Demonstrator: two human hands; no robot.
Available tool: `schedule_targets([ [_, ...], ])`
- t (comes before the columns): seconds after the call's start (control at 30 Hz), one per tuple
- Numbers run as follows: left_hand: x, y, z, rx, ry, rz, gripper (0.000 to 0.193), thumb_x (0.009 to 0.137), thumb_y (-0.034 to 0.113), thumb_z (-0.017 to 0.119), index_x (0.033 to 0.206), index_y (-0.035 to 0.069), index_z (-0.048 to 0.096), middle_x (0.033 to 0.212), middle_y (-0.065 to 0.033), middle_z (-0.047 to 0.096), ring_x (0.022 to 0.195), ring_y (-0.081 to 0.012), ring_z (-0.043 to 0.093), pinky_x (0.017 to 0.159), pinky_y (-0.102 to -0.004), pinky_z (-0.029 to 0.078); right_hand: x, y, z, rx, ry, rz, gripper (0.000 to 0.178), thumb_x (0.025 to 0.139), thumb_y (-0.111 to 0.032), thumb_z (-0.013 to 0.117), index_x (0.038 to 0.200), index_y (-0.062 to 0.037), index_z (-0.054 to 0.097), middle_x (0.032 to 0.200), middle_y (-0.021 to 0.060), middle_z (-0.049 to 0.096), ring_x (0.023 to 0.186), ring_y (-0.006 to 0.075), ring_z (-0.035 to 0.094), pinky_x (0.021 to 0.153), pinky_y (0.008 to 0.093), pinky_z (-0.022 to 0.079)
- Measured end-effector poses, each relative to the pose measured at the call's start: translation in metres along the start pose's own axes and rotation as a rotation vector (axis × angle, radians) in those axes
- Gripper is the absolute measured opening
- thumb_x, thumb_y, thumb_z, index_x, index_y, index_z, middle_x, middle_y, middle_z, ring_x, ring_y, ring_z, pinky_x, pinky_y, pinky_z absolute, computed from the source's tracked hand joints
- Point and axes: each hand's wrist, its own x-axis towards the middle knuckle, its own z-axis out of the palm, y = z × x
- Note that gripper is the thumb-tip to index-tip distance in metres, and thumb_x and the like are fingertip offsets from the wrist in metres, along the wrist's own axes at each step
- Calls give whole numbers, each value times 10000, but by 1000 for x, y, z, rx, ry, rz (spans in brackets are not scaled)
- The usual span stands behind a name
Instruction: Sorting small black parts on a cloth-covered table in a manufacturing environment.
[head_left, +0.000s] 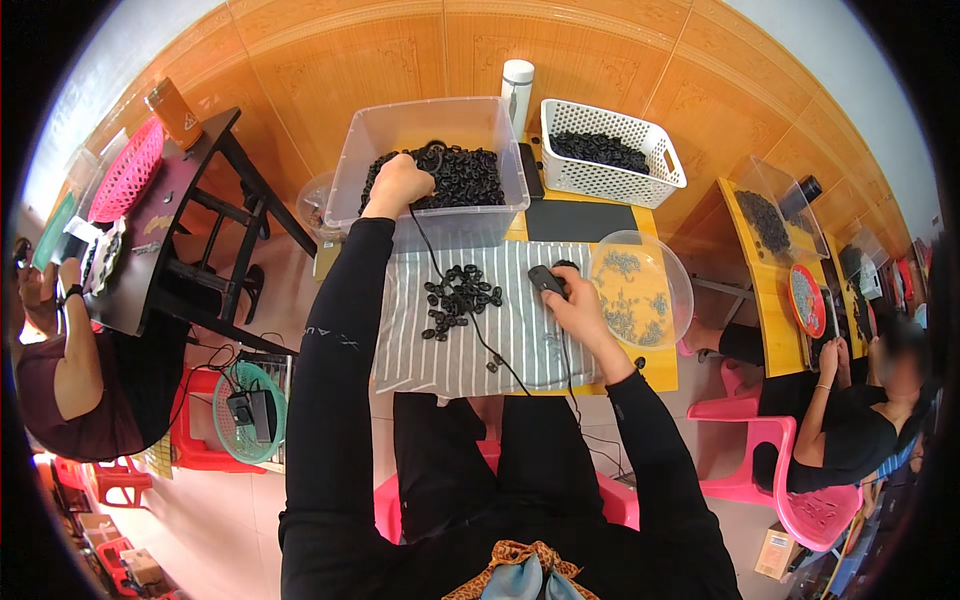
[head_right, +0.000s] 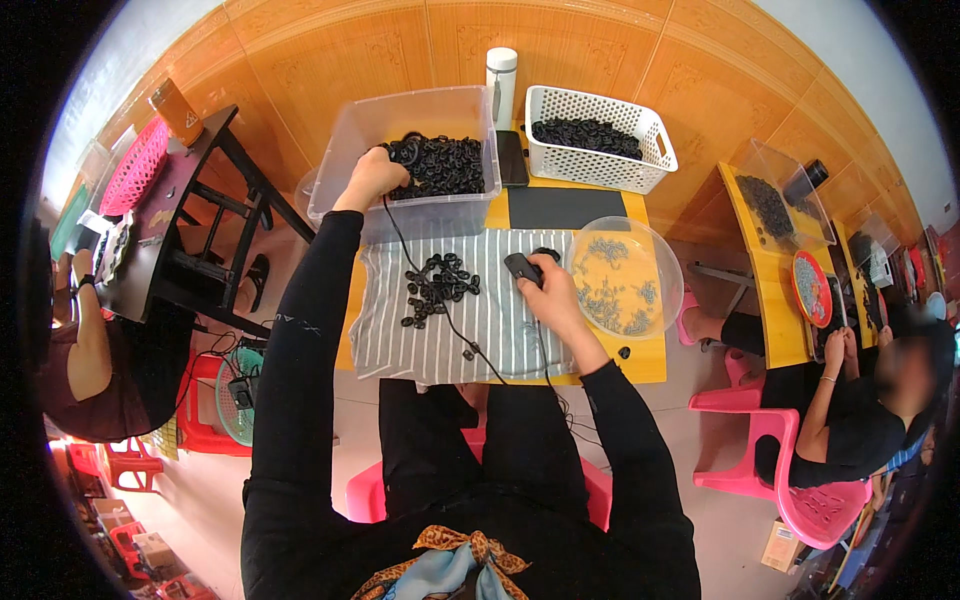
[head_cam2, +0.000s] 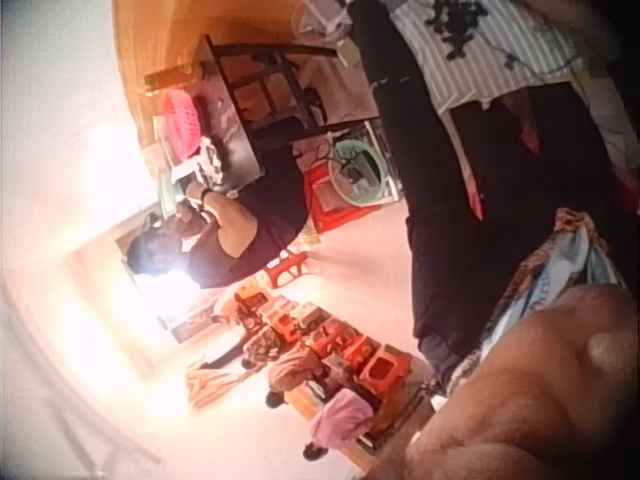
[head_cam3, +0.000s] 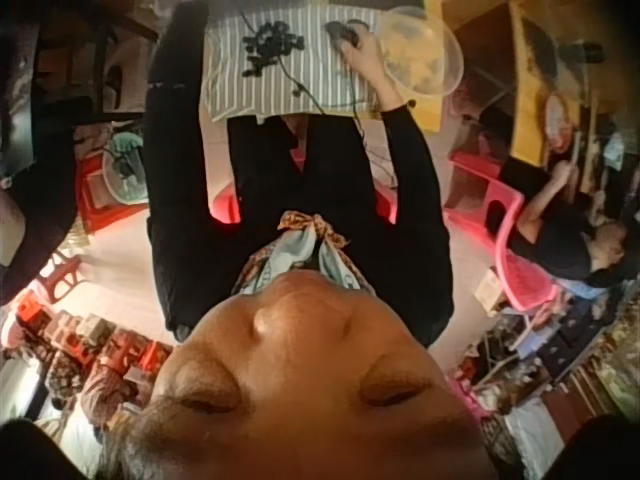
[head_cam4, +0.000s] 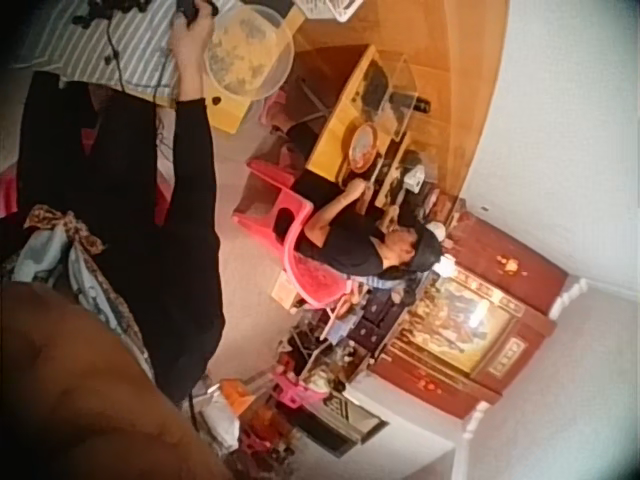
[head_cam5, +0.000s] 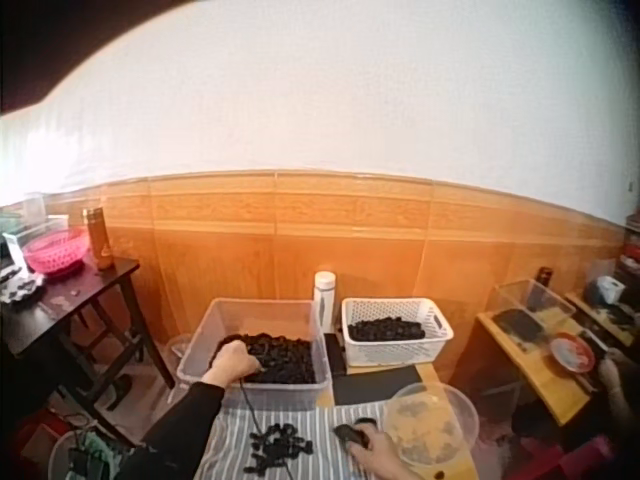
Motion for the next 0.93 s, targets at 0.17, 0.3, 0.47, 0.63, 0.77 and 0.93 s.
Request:
schedule_targets([
  [0.17,11,2,8,242,-150,-38,344,614,136,657,932,6,664,1002,-192,650,975,-326,620,792,-402,492,-9,-21,-31,1012,-97,733,311,840,-47,610,1136,0,524,848,119,631,578,109,557,469,195,422],
  [0.3,16,2,5,280,-204,-83,382,616,143,655,976,16,662,1049,-186,639,996,-326,614,819,-399,484,3,-49,-56,1339,-19,687,355,861,-60,587,1197,0,489,886,112,629,632,119,575,484,187,415],
  [0.47,19,-18,9,318,-148,-46,502,701,362,688,1093,54,630,1132,-171,612,1066,-308,584,872,-392,467,83,-91,-68,822,50,199,342,853,-67,596,1178,1,514,820,29,589,605,63,505,514,185,384],
  [0.63,-10,4,-21,182,35,110,562,726,441,685,1085,13,619,1052,-194,635,995,-328,606,821,-396,484,176,-71,-22,353,-74,-126,326,764,-104,658,1061,8,583,828,129,646,709,216,614,624,308,470],
  [0.77,-79,2,-87,-632,300,597,490,778,175,716,1188,-29,542,996,-107,635,854,-160,594,729,-266,490,189,-86,2,-115,-284,-76,312,737,-144,670,1026,-37,621,897,169,642,860,309,617,743,381,467],
  [0.93,-263,33,-170,-537,431,1215,758,780,273,639,1422,89,280,1359,-282,365,1185,-349,460,823,-350,472,188,-81,26,-409,-427,-119,285,727,-153,649,999,-68,641,953,145,652,922,317,613,771,410,477],
])
